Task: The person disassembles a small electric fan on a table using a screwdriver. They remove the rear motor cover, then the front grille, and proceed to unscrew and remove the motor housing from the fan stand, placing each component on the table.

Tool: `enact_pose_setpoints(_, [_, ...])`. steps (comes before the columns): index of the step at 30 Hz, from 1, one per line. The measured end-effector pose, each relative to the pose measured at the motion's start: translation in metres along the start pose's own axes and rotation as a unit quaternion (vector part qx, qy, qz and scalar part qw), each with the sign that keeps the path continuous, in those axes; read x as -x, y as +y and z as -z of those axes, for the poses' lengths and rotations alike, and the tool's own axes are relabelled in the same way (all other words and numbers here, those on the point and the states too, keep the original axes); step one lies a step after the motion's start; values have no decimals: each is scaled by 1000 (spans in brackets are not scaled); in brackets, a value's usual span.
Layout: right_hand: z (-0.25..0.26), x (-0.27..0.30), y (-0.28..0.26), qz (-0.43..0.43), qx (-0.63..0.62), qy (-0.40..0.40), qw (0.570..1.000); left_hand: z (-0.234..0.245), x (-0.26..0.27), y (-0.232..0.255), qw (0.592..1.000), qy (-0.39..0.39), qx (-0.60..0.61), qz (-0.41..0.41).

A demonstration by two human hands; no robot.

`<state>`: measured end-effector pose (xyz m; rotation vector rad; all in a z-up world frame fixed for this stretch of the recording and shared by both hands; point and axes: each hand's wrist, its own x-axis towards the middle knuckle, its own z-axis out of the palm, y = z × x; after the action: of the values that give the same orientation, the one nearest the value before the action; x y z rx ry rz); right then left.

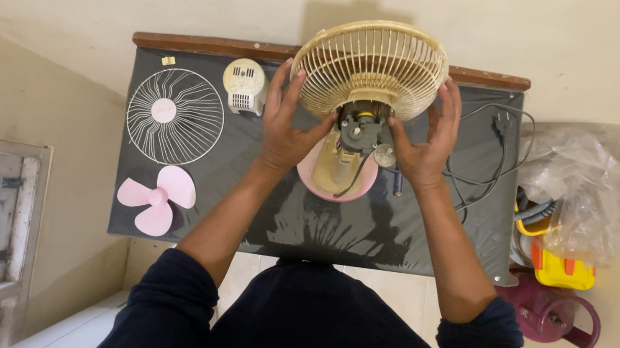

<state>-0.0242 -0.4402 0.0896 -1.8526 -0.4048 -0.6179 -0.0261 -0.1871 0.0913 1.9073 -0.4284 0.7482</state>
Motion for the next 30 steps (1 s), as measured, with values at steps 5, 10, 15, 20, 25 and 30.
enact_pose_setpoints(5, [4, 10, -5, 27, 27, -3, 999, 6, 9, 3, 999, -3, -41, -6])
enact_pose_setpoints(10, [7, 22, -7, 61, 61, -4, 996, 17, 21, 7, 999, -21, -39, -7])
enact_pose_setpoints(15, [15, 32, -16, 124, 95, -36, 987, 25, 43, 12, 999, -41, -12, -19])
enact_pose_setpoints(20, [24, 50, -32, 138, 126, -52, 981, 33, 67, 19, 998, -46, -31, -21])
enact_pose_setpoints(25, [22, 64, -38, 129, 122, -49, 983, 41, 78, 24, 997, -56, -50, -16])
enact_pose_setpoints(30, [19, 75, -41, 116, 129, -43, 984, 45, 78, 23, 997, -66, -38, -17])
